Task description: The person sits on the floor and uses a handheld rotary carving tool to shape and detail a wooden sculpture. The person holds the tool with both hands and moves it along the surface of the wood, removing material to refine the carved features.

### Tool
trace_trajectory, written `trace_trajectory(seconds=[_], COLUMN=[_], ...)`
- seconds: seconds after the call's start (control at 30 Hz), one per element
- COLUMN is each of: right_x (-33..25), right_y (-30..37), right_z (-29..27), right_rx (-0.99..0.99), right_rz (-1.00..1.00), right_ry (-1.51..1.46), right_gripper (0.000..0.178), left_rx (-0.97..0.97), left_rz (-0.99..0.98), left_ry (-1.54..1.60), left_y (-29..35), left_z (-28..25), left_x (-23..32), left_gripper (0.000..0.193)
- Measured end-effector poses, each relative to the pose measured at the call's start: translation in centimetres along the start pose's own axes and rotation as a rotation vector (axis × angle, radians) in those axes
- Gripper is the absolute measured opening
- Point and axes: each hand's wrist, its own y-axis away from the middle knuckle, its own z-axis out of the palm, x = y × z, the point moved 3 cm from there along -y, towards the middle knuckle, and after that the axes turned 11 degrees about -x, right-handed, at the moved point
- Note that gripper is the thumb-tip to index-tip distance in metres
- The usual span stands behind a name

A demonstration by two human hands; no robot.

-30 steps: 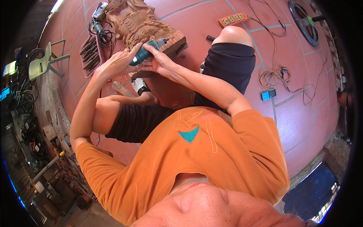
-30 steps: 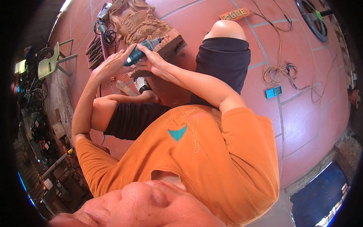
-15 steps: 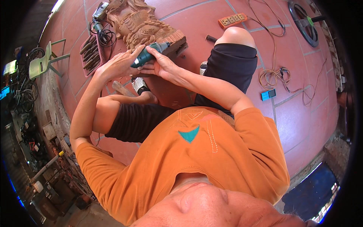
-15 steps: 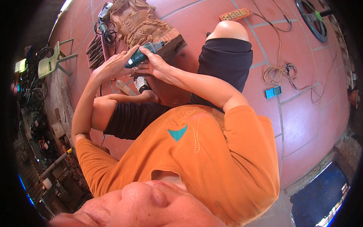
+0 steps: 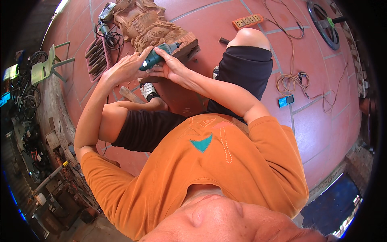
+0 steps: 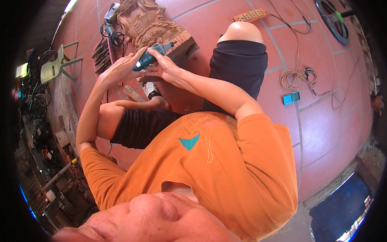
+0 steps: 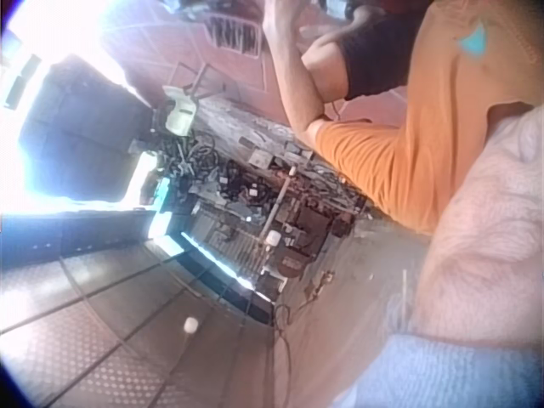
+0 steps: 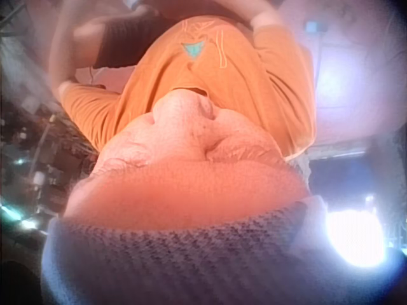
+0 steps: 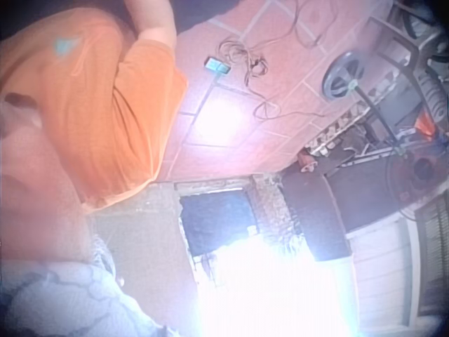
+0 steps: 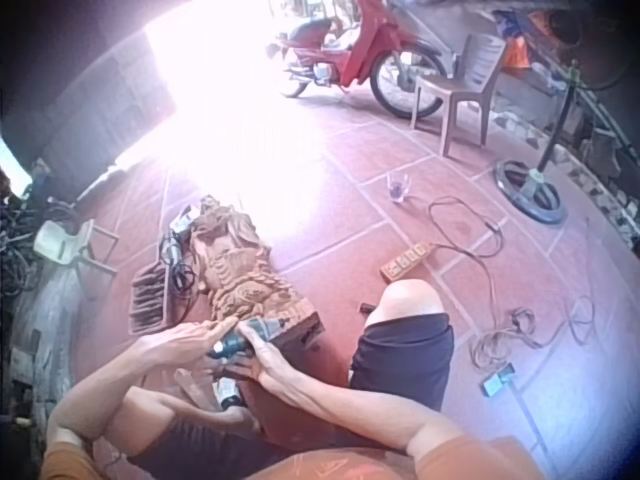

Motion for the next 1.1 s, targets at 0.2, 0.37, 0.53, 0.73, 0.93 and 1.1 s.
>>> trace_trajectory(seconds=[0.2, 0.37, 0.53, 0.73, 0.93, 1.1], right_x=[-0.1, 0.2, 0.1, 0.1, 0.1, -0.2], right_y=[-0.1, -0.2, 0.6, 0.1, -0.5, -0.8], right_z=[-0.1, -0.3, 0.7, -0.1, -0.3, -0.2], right_rx=[-0.004, -0.007, 0.009, 0.005, 0.004, -0.006], right_rz=[-0.005, 0.026, 0.007, 0.014, 0.006, -0.002], right_ry=[-0.004, -0.001, -0.006, 0.018, 0.025, 0.021], right_gripper=[0.033, 0.035, 0.034, 0.032, 0.032, 0.033], left_rx=[-0.015, 0.020, -0.015, -0.030, 0.012, 0.019], left_rz=[-0.024, 0.008, 0.006, 0.000, 0.010, -0.011], left_ry=[0.002, 0.002, 0.051, 0.025, -0.015, -0.016], left_y=[0.1, 0.4, 0.5, 0.2, -0.1, 0.1], left_z=[-0.4, -0.2, -0.4, -0.4, 0.2, -0.2], left_x=[0.4, 0.3, 0.4, 0.2, -0.3, 0.0], left_gripper=[0.097, 0.095, 0.095, 0.095, 0.096, 0.092])
